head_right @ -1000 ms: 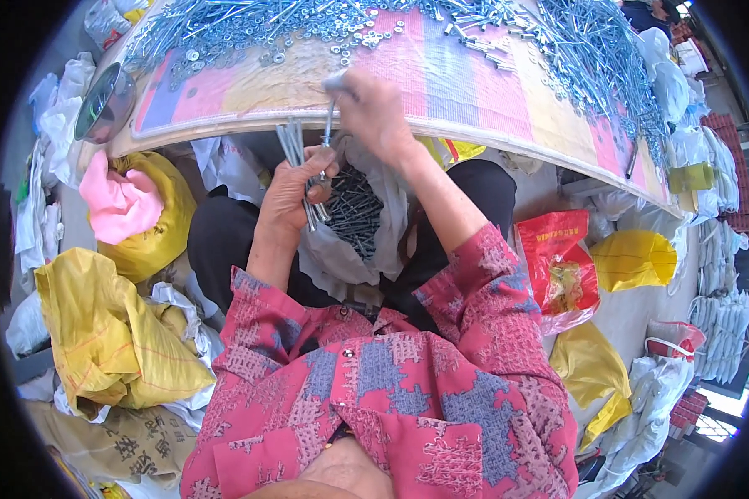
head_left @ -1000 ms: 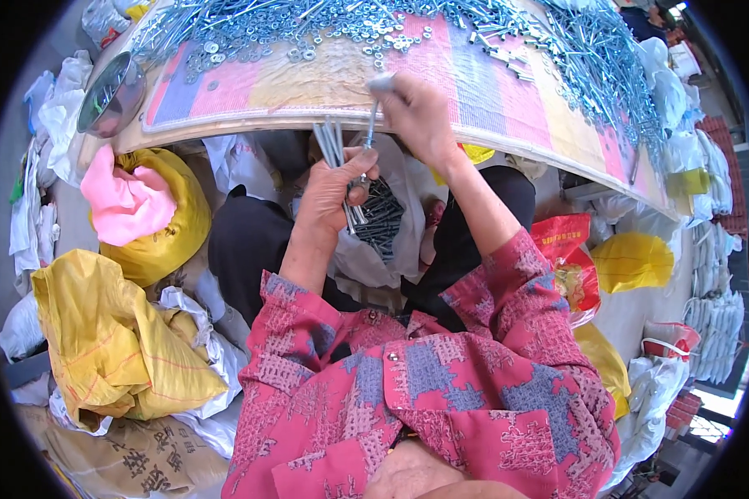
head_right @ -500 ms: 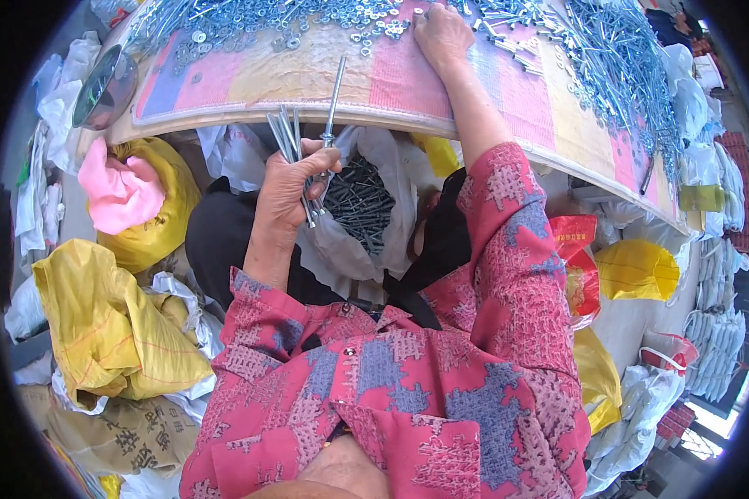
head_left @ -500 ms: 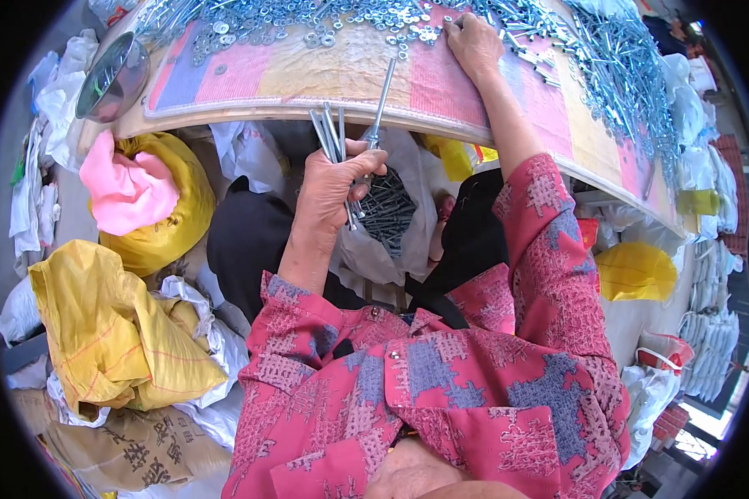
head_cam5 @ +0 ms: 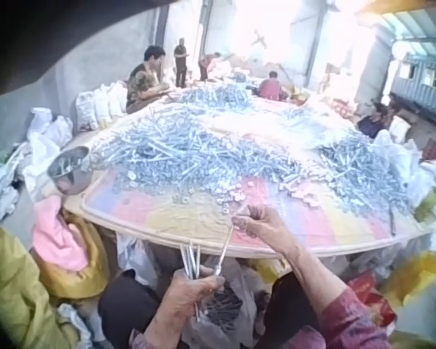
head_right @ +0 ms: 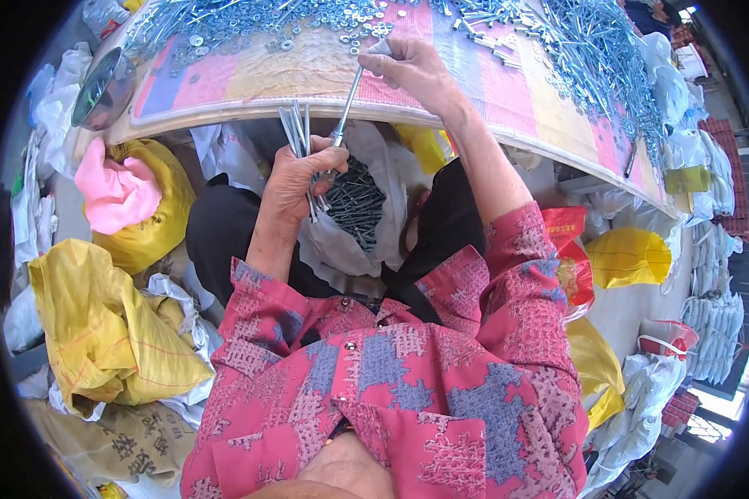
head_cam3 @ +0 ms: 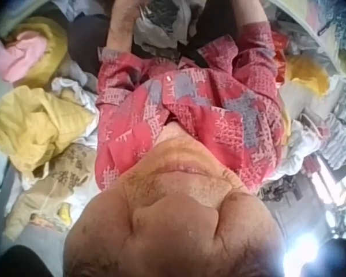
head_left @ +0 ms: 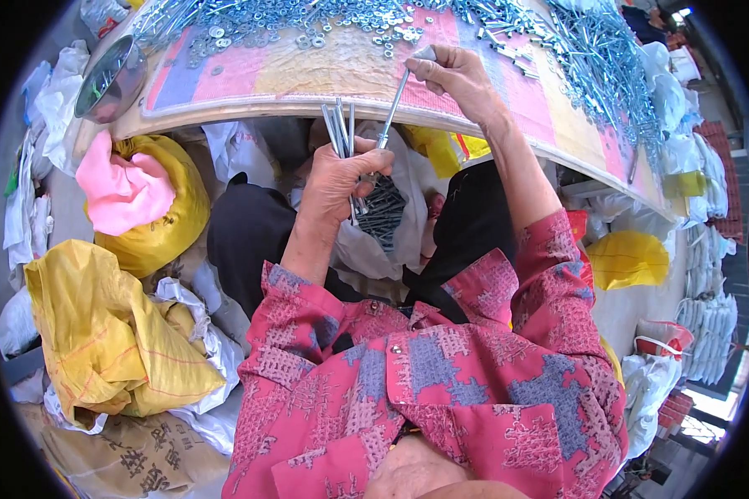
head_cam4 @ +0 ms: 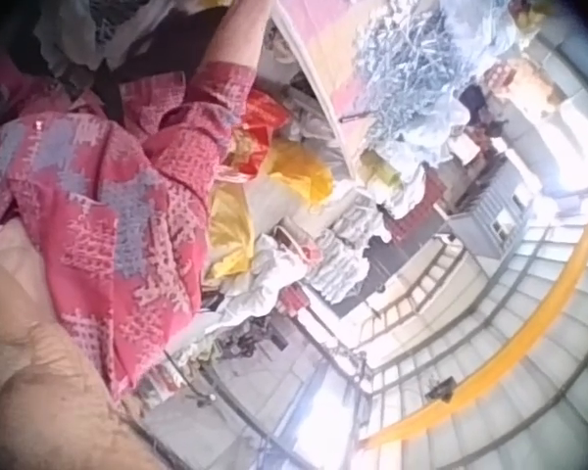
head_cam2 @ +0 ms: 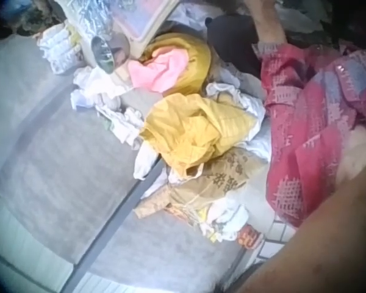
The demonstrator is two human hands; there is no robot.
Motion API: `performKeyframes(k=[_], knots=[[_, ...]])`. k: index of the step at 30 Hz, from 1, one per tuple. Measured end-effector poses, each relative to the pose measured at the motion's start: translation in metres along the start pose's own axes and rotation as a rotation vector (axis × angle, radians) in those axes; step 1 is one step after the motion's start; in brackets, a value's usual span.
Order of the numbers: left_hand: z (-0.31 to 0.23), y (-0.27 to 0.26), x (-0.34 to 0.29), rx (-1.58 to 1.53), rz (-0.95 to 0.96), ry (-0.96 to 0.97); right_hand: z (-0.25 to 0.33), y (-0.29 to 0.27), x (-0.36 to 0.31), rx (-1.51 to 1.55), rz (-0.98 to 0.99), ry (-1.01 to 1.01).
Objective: The person assembles anchor bolts by holding metal rods and threading washers, sleeves, and nuts onto them by hand.
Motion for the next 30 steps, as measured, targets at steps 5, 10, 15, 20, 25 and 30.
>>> performKeyframes(k=[5, 10, 15, 20, 25, 30], knots=[[0.005, -0.002, 0.0, -0.081, 0.085, -0.034, 0.016, 0.018, 0.0, -0.09, 0.247, -0.044], [-0.011, -0.019, -0.004, -0.187, 0.012, 0.055, 0.035, 0.081, -0.023, -0.043, 0.337, -0.039], [-0.013, -0.026, -0.003, -0.209, -0.03, 0.099, 0.037, 0.079, -0.036, -0.154, 0.143, 0.016], [-0.02, -0.029, -0.003, -0.236, -0.073, 0.15, 0.04, 0.029, -0.046, -0.507, -0.46, -0.061], [-0.031, -0.028, -0.01, -0.232, -0.179, 0.199, 0.138, 0.149, -0.116, -0.605, -0.191, -0.728], [-0.025, -0.038, -0.01, -0.218, -0.142, 0.183, 0.192, 0.133, -0.146, -0.237, -0.311, -0.892]])
Point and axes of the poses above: each hand's wrist, its own x-axis towards the middle knuckle, its own y-axis out of the palm, z = x × y, the point moved 9 cm from there along x, towards the middle knuckle, and after that the axes turned 3 degrees about -x, right-handed, at the moved point
